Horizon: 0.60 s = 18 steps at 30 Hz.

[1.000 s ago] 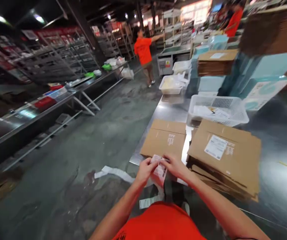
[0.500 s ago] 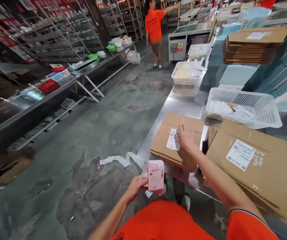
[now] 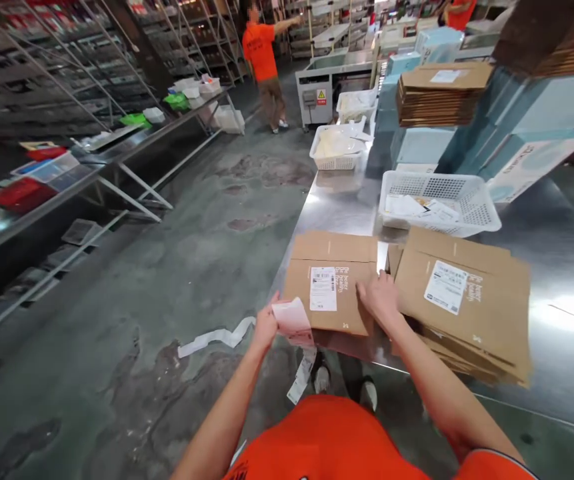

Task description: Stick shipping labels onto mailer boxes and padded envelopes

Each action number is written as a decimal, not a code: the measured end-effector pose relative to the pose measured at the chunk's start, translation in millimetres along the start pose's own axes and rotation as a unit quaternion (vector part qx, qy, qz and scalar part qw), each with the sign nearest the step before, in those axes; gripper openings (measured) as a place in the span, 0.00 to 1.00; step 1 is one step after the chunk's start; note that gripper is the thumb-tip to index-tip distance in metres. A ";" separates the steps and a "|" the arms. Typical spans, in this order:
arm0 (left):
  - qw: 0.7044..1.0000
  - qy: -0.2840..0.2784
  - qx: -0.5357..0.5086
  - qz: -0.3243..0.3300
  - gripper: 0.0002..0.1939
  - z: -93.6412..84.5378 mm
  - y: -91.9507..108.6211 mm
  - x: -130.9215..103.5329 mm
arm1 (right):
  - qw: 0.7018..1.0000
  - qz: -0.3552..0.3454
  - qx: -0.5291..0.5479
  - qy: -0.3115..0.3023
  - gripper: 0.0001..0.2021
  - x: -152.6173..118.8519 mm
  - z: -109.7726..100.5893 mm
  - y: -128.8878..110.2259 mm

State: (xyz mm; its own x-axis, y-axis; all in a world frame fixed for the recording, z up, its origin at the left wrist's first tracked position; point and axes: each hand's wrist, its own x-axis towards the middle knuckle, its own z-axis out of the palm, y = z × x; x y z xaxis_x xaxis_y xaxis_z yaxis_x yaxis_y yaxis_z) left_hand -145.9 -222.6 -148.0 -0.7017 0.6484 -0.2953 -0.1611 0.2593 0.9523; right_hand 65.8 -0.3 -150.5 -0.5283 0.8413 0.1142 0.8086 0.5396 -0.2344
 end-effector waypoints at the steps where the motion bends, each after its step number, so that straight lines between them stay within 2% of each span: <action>1: 1.000 0.008 0.001 -0.003 0.18 -0.2 -0.2 -0.8 | 1.000 -0.003 0.005 -0.003 0.28 -3.4 0.3 -0.8; 4: 1.000 -0.004 0.010 0.003 0.17 -3.8 0.5 -6.7 | 0.997 0.005 0.066 0.040 0.29 -16.2 0.8 -16.0; 6: 1.000 -0.010 0.005 0.019 0.16 -4.6 3.9 -13.7 | 0.986 0.013 0.156 0.057 0.29 -23.6 -9.2 -22.1; 8: 0.999 -0.025 -0.014 0.046 0.15 4.2 13.6 -19.9 | 0.967 0.028 0.246 0.059 0.29 -28.1 -31.7 -11.0; 9: 0.997 -0.041 -0.022 0.063 0.14 14.8 21.4 -21.6 | 0.958 0.042 0.275 0.063 0.30 -29.6 -46.8 3.3; 11: 0.991 -0.091 -0.033 0.095 0.14 50.9 40.9 -21.9 | 0.949 0.087 0.288 0.090 0.31 -33.0 -79.4 49.3; 13: 0.980 -0.161 -0.032 0.113 0.13 103.8 59.6 -19.6 | 0.951 0.133 0.260 0.104 0.31 -39.4 -107.3 109.7; 14: 0.974 -0.198 -0.027 0.109 0.12 133.3 66.3 -18.6 | 0.955 0.155 0.235 0.091 0.30 -43.8 -116.8 140.1; 16: 0.963 -0.263 0.007 0.064 0.09 189.4 71.3 -18.4 | 0.966 0.200 0.152 0.058 0.28 -53.5 -123.9 190.0; 18: 0.954 -0.297 0.052 0.011 0.06 232.0 64.9 -21.5 | 0.975 0.207 0.051 0.054 0.28 -60.7 -115.2 215.5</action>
State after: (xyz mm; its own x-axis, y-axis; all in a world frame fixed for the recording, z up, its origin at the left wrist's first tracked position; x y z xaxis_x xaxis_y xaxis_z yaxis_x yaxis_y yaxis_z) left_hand 19.8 -53.6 -97.9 -0.1829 0.9371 -0.2972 -0.0599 0.2911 0.9548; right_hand 301.9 68.5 -96.7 -0.1269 0.9880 0.0882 0.9143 0.1510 -0.3758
